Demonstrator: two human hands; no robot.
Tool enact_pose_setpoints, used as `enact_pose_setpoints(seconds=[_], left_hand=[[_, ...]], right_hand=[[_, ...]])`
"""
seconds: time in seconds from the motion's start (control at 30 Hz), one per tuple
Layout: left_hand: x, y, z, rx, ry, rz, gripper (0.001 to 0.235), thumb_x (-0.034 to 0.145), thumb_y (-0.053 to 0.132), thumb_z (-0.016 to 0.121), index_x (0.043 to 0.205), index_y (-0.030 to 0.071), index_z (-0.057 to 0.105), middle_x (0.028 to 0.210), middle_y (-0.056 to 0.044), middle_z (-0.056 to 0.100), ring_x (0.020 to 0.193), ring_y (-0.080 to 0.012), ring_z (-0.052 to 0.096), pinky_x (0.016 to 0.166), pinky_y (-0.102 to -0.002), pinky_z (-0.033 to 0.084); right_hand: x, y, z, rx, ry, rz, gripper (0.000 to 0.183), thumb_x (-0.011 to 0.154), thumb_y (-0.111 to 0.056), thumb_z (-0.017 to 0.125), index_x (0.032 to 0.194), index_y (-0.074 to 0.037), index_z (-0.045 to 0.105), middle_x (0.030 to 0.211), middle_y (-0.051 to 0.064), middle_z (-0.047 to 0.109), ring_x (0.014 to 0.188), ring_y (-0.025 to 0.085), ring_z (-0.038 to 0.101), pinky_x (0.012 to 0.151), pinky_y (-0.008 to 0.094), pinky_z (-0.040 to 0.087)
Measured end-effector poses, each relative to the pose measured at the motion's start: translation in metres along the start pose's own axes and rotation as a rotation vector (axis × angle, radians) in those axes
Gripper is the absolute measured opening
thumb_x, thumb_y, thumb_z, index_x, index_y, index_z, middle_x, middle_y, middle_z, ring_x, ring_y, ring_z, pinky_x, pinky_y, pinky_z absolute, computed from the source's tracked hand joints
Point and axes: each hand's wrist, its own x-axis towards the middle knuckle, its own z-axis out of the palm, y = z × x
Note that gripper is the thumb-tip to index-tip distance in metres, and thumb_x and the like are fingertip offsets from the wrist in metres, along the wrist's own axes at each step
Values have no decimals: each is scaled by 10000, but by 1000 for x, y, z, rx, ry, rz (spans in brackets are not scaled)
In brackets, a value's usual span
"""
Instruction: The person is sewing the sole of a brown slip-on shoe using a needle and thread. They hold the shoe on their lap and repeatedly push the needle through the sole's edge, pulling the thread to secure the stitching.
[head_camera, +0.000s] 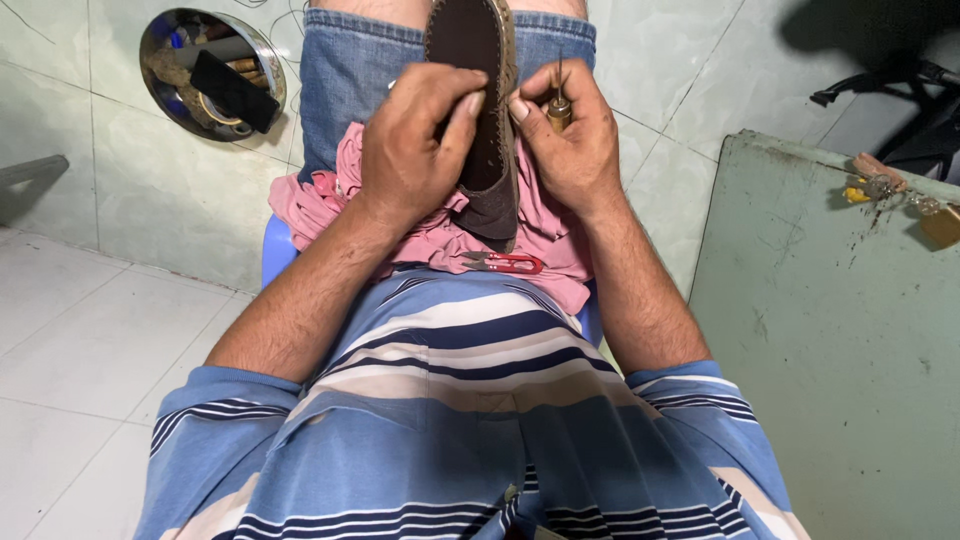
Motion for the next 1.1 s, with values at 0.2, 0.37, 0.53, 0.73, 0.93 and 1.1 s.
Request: enact_pose_setpoints(seconds=[0.2,0.37,0.53,0.73,0.93,1.1], left_hand=[[4,7,8,142,-15,59,176,879,203,681,1002,94,621,918,-56,586,819,-209,600,684,-335,485],[6,5,9,90,-54,-2,69,914,156,551,905,88,545,849,-49,524,713,-233,560,582,-372,461],[4,-6,11,-85,-124,-168,45,892,137,512,877,95,501,819,-36,501,672,-180,509,569,-332,423],[3,-11,9,-208,-124,-243,21,848,126,528,846,110,515,803,-3,530,723,-152,503,628,-297,406],[1,-19,12,-281,-108,-275,35,855,125,534,844,118,501,774,23,526,690,-130,489,645,-281,400],[2,-18,10,-290,-143,-321,57,871,157,498,827,124,481,750,40,495,681,-121,460,638,-280,386]], right_hand=[[-1,5,1,37,36,12,129,876,-106,612,899,-85,486,867,27,577,790,106,540,756,234,447],[0,7,2,218,18,62,155,872,-79,612,887,-89,457,898,57,595,833,105,572,795,227,475],[-1,3,0,114,12,64,143,865,-88,608,908,-93,471,904,35,615,766,75,538,720,207,444],[0,1,2,-2,11,59,167,819,-2,588,906,-98,482,894,17,602,799,73,569,735,202,449],[2,-2,9,-79,83,17,173,796,-8,587,867,-109,466,823,-9,556,694,78,494,663,216,425],[-2,0,18,84,144,0,199,796,56,547,885,-93,448,850,43,579,787,101,554,714,212,451]])
